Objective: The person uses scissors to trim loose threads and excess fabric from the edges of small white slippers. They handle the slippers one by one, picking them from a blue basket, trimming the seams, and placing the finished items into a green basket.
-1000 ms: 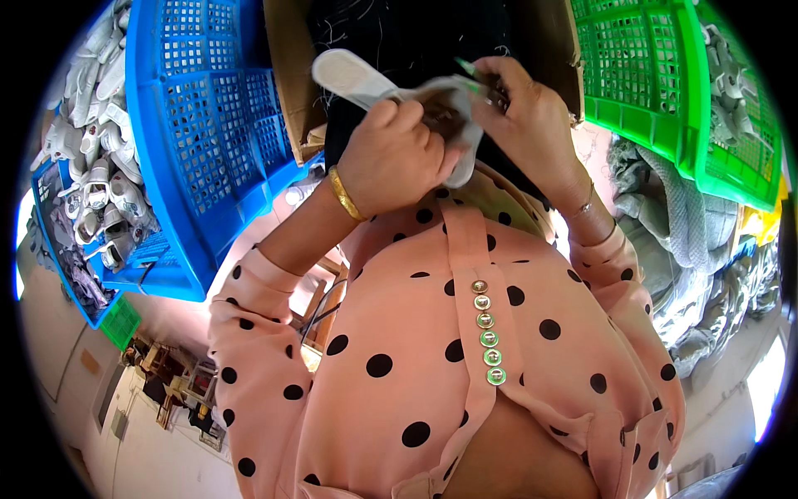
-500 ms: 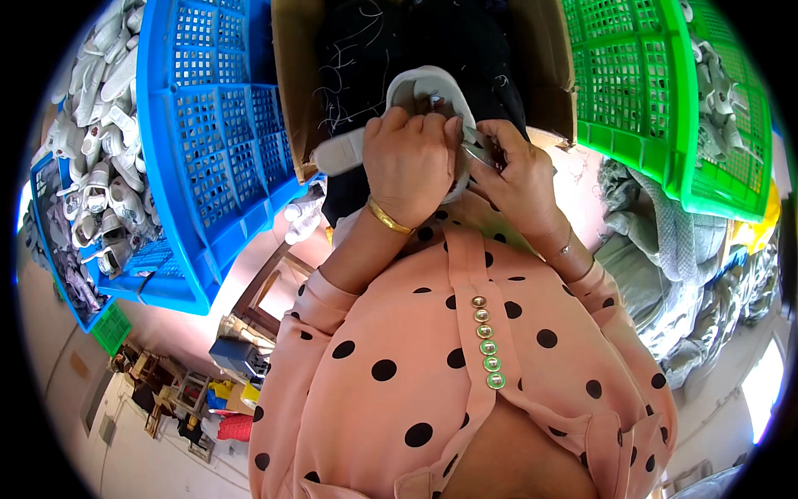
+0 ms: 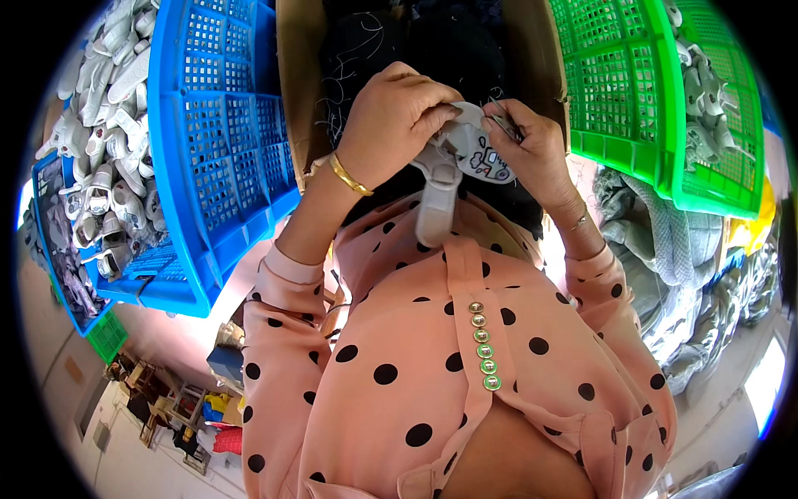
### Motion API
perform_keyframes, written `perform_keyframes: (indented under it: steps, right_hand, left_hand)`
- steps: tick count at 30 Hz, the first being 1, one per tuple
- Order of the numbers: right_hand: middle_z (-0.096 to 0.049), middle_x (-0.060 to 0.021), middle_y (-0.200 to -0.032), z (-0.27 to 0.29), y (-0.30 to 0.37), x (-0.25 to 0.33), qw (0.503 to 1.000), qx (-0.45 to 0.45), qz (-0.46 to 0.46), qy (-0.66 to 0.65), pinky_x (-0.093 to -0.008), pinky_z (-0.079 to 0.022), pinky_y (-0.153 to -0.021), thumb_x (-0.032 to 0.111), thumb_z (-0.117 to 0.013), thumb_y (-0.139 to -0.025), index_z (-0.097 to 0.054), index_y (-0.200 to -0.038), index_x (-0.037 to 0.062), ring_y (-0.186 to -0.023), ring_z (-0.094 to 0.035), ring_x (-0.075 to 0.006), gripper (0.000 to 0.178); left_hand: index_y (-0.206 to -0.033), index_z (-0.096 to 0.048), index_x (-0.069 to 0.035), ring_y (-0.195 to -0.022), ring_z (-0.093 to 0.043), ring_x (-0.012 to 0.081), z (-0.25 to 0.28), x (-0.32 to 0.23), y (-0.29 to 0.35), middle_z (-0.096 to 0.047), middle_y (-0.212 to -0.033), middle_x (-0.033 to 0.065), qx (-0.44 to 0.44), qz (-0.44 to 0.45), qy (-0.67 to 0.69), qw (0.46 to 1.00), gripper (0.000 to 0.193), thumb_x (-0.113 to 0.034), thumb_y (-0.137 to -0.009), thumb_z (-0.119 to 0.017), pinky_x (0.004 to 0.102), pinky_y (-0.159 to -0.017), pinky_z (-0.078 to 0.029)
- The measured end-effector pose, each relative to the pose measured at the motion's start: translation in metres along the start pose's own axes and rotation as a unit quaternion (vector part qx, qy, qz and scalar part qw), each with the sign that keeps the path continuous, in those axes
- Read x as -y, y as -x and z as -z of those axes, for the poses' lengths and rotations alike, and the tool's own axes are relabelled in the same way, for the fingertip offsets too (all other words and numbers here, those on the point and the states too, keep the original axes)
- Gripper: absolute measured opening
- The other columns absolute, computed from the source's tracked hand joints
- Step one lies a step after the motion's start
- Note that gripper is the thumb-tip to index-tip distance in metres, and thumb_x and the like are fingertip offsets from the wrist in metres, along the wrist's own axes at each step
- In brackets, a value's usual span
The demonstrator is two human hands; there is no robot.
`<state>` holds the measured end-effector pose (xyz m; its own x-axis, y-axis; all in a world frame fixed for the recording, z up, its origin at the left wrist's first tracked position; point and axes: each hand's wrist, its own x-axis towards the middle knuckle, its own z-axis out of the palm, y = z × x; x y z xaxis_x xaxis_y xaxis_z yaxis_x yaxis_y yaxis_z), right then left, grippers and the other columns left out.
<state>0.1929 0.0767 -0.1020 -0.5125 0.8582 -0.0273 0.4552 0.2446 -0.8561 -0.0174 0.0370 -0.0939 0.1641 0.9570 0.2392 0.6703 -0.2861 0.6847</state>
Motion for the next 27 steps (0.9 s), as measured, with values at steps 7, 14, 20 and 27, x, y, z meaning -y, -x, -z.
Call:
perform_keyframes:
  steps: [7,14,20,27]
  right_hand:
    - [-0.063,-0.0067,-0.08,0.023,0.005,0.037,0.989,0.148,0.018,-0.003,-0.0225,-0.048,-0.066,-0.004,-0.064,-0.079,-0.062,-0.102,0.0004,-0.07,-0.056,-0.0074,0.023]
    - [-0.063,-0.0064,-0.068,0.003,0.045,0.02,0.978,0.119,0.121,0.12,-0.0329,-0.049,-0.05,0.063,-0.057,-0.081,-0.055,-0.099,0.0077,-0.06,-0.065,-0.0258,0.058]
    - [-0.05,-0.0024,-0.053,0.007,0.048,0.027,0.941,0.071,0.193,0.271,-0.0319,-0.041,-0.042,0.057,-0.061,-0.083,-0.05,-0.072,0.0117,-0.048,-0.055,-0.0201,0.047]
    - [-0.043,0.0001,-0.053,0.01,0.041,0.041,0.905,0.067,0.259,0.33,-0.0299,-0.039,-0.043,0.049,-0.067,-0.08,-0.048,-0.07,0.0131,-0.048,-0.052,-0.0166,0.042]
  left_hand:
    - [-0.101,-0.069,0.003,-0.079,-0.062,0.0084,0.037,-0.034,0.025,-0.069,-0.091,0.006,0.127,0.29,0.337,0.887,0.019,-0.011,-0.089,-0.067,0.021,-0.071,-0.05]
    - [-0.109,-0.065,0.006,-0.081,-0.063,0.0095,0.014,-0.051,0.09,-0.068,-0.092,0.0088,0.065,0.392,0.486,0.779,0.024,-0.01,-0.091,-0.064,0.0221,-0.074,-0.053]
    - [-0.11,-0.064,0.007,-0.083,-0.064,0.0109,0.013,-0.054,0.094,-0.068,-0.093,0.0096,0.032,0.397,0.513,0.76,0.025,-0.01,-0.092,-0.063,0.0241,-0.076,-0.054]
    - [-0.11,-0.064,0.008,-0.084,-0.064,0.0124,0.012,-0.059,0.093,-0.068,-0.095,0.011,0.013,0.403,0.528,0.747,0.025,-0.009,-0.091,-0.063,0.0243,-0.077,-0.054]
